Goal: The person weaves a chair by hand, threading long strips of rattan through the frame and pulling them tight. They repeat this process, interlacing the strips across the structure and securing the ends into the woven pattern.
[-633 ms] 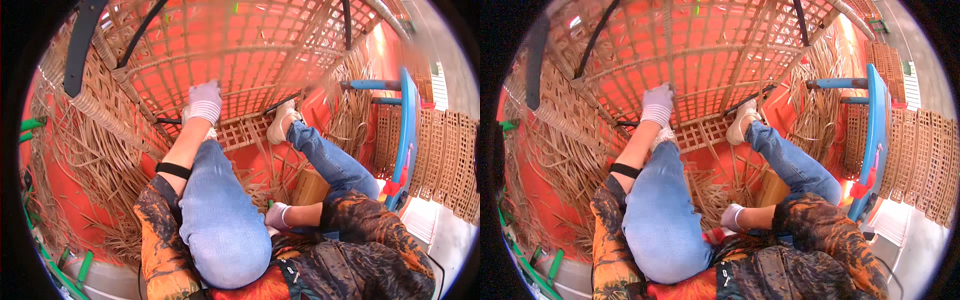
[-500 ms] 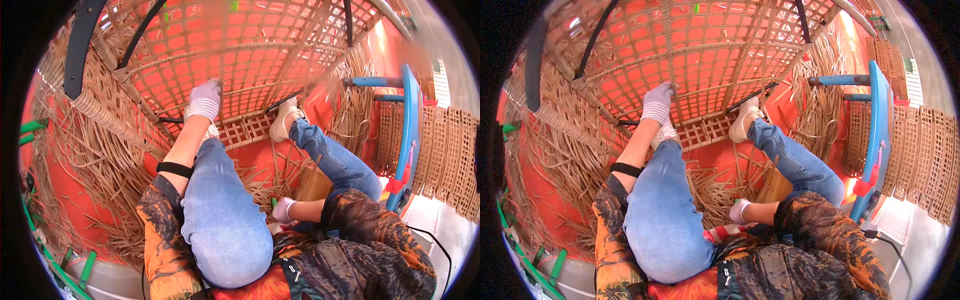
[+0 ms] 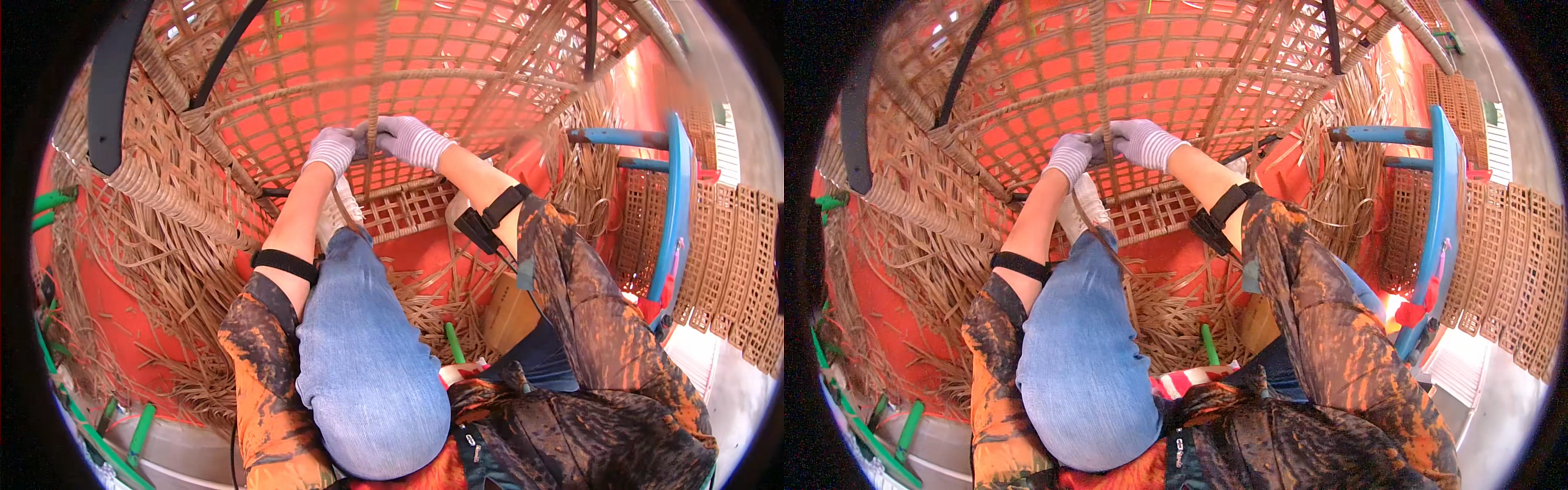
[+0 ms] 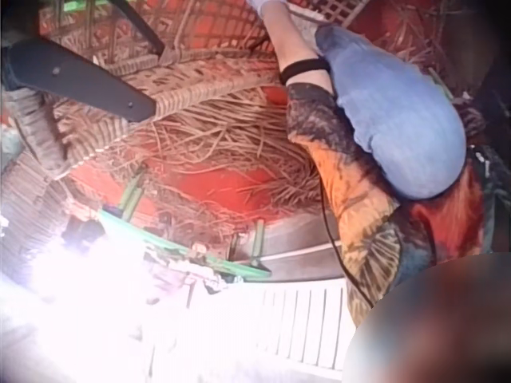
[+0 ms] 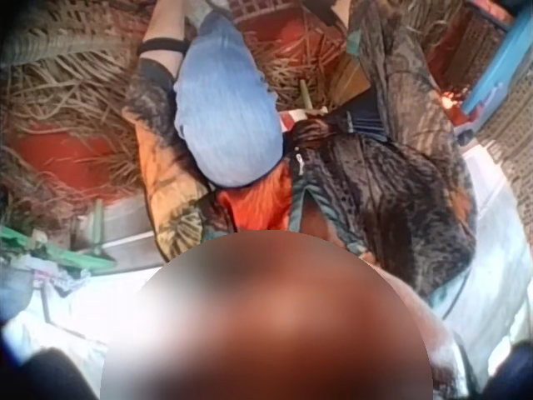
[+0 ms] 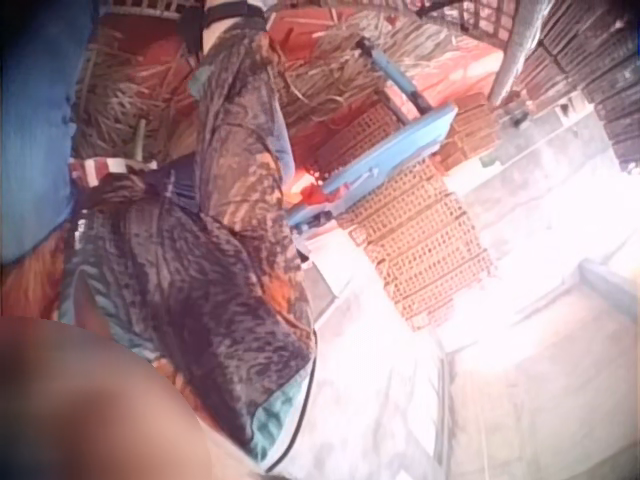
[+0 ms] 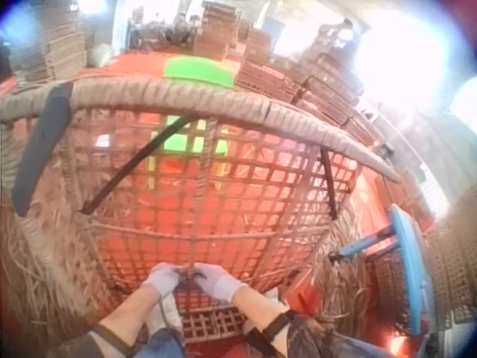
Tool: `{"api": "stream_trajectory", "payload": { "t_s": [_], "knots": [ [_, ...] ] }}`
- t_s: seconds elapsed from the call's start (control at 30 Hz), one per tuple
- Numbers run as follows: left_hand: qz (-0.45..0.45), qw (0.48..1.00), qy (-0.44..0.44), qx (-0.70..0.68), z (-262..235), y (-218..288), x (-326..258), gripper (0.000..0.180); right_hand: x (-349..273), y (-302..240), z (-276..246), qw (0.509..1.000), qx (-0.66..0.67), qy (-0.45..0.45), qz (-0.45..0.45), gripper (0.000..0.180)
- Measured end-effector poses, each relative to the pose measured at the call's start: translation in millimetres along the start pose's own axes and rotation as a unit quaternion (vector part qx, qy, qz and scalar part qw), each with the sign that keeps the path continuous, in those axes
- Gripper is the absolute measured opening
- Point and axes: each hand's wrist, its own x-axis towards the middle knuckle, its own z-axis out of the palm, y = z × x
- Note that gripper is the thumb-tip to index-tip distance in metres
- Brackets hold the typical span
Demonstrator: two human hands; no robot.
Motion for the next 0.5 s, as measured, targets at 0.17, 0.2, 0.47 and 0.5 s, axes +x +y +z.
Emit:
{"api": "stream_trajectory", "payload": {
  "t_s": [0.17,0.2,0.47,0.5],
  "knots": [
    [-0.062,0.998,0.013,-0.009,-1.2,-9.3,-15.0,0.041,-17.8,-27.2,11.2,0.955,-0.290,0.056,0.011,0.022],
    [-0.030,0.998,0.049,-0.034,4.0,-19.2,-18.8,0.040,-28.7,-29.3,15.1,0.943,-0.332,0.018,0.026,0.020],
    [0.099,0.982,0.096,0.126,6.2,23.0,-67.0,0.045,-233.6,-63.1,146.6,0.923,-0.342,-0.111,-0.138,0.018],
    [0.103,0.982,0.097,0.126,7.8,24.7,-65.7,0.045,-237.0,-67.0,146.0,0.923,-0.344,-0.109,-0.135,0.018]
  ]
}}
